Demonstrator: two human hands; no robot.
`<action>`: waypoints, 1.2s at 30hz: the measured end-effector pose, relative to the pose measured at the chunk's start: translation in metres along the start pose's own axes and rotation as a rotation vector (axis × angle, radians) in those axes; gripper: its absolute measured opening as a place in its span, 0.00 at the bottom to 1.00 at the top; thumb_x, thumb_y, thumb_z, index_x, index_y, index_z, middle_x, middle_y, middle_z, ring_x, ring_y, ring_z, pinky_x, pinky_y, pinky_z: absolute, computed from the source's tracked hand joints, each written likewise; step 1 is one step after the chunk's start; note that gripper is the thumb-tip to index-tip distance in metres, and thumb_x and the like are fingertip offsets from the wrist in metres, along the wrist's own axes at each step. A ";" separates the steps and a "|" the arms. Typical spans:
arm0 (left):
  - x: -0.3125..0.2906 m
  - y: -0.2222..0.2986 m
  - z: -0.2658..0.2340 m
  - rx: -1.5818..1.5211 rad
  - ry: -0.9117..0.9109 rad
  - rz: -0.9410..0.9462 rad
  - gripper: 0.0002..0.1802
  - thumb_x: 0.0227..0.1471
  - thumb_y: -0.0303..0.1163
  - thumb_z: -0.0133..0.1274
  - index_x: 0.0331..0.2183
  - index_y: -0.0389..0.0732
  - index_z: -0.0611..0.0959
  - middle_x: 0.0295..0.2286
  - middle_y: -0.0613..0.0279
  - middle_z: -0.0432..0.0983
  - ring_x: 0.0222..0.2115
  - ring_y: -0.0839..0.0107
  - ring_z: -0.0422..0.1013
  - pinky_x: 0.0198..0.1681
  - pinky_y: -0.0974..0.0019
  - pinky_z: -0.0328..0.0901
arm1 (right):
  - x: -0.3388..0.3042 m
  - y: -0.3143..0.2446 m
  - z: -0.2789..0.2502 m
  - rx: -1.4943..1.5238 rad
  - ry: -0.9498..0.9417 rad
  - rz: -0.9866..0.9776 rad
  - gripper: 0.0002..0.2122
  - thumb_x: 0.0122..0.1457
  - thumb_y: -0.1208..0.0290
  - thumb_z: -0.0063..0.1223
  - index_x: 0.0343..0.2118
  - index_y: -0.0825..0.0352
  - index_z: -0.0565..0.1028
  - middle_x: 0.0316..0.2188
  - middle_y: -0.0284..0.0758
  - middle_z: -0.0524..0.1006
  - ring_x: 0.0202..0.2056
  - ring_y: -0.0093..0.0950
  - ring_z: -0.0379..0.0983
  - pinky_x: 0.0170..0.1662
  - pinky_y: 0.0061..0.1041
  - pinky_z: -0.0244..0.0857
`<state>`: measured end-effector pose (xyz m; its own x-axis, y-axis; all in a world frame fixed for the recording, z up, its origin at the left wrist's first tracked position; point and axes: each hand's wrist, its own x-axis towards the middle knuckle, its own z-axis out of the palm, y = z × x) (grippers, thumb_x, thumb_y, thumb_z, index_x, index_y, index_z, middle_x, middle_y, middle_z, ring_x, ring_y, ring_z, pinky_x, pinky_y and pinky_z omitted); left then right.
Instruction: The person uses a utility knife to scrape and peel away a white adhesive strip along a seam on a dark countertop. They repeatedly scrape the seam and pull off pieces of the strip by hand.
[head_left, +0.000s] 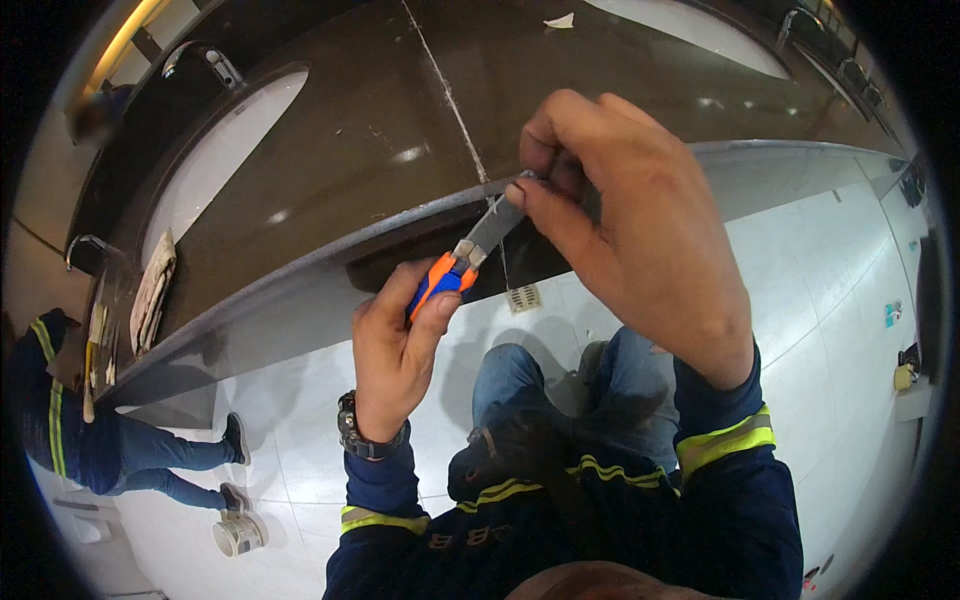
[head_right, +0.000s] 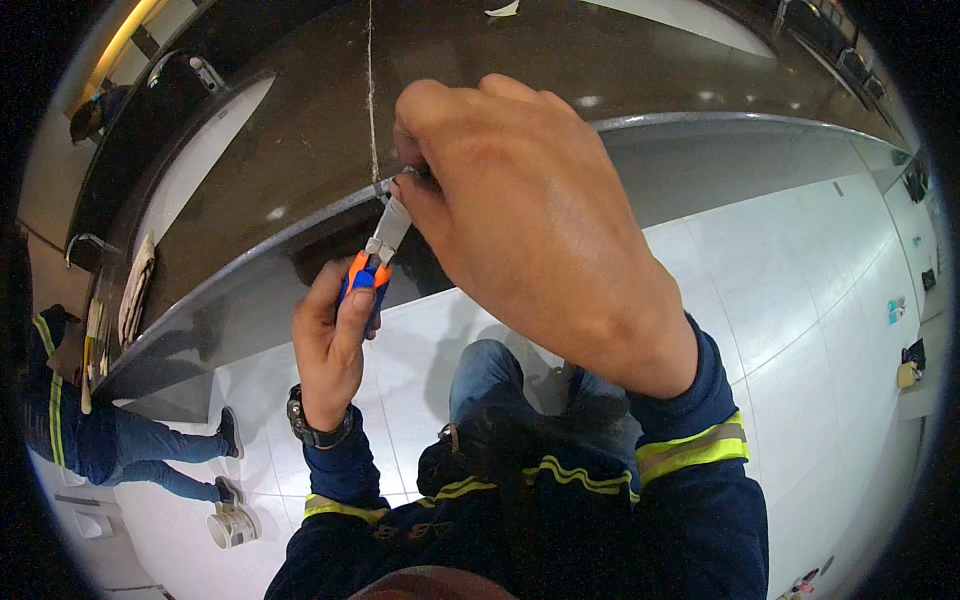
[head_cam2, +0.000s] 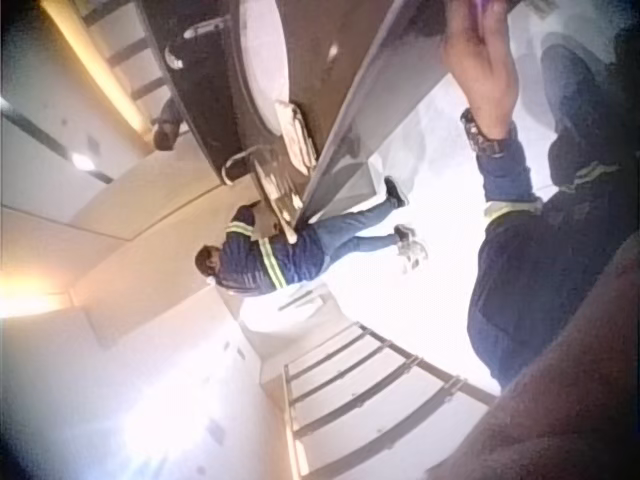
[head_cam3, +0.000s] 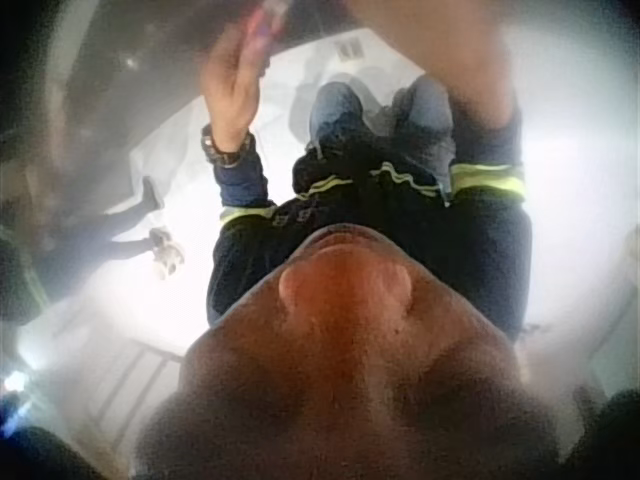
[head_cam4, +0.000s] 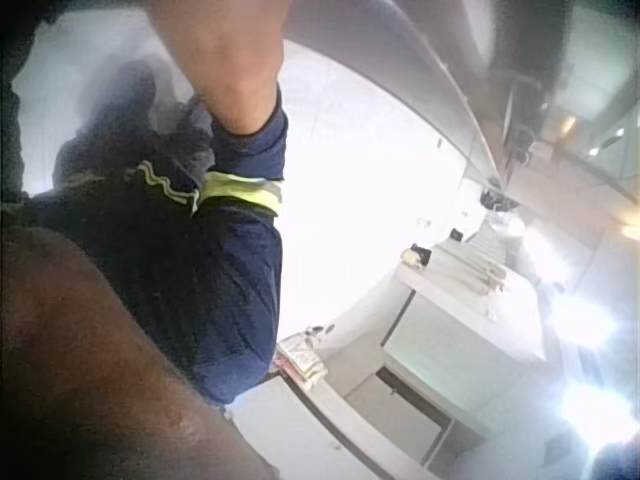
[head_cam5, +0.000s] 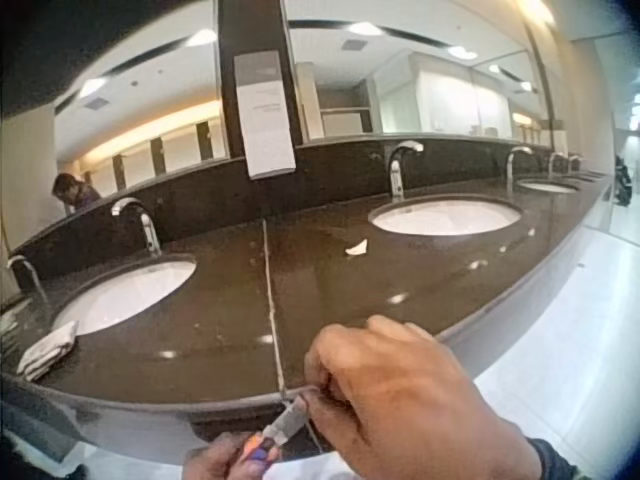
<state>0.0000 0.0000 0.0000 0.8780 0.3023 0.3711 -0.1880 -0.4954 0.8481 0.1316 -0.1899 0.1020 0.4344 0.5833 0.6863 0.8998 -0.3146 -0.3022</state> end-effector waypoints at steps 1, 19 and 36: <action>0.001 0.002 0.000 -0.008 0.015 0.009 0.23 0.66 0.49 0.51 0.46 0.36 0.81 0.24 0.67 0.71 0.23 0.81 0.65 0.25 0.75 0.60 | 0.001 0.001 0.001 0.037 0.035 -0.015 0.06 0.59 0.74 0.62 0.36 0.66 0.74 0.28 0.35 0.74 0.28 0.28 0.72 0.31 0.27 0.64; -0.003 -0.001 0.009 0.097 0.044 -0.042 0.19 0.63 0.44 0.56 0.42 0.36 0.81 0.21 0.59 0.71 0.20 0.73 0.65 0.26 0.68 0.61 | 0.000 0.004 0.000 -0.011 0.042 -0.101 0.07 0.55 0.76 0.64 0.32 0.66 0.75 0.23 0.34 0.68 0.27 0.31 0.66 0.31 0.32 0.59; -0.002 0.003 0.002 0.125 0.069 -0.009 0.22 0.62 0.48 0.56 0.41 0.36 0.82 0.23 0.64 0.73 0.22 0.78 0.66 0.25 0.72 0.60 | -0.001 0.001 0.003 0.008 0.031 -0.045 0.07 0.56 0.77 0.62 0.34 0.67 0.74 0.26 0.35 0.71 0.28 0.29 0.72 0.32 0.28 0.63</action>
<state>-0.0018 -0.0034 0.0010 0.8465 0.3600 0.3922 -0.1198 -0.5889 0.7992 0.1322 -0.1891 0.0990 0.3919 0.5731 0.7197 0.9189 -0.2820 -0.2758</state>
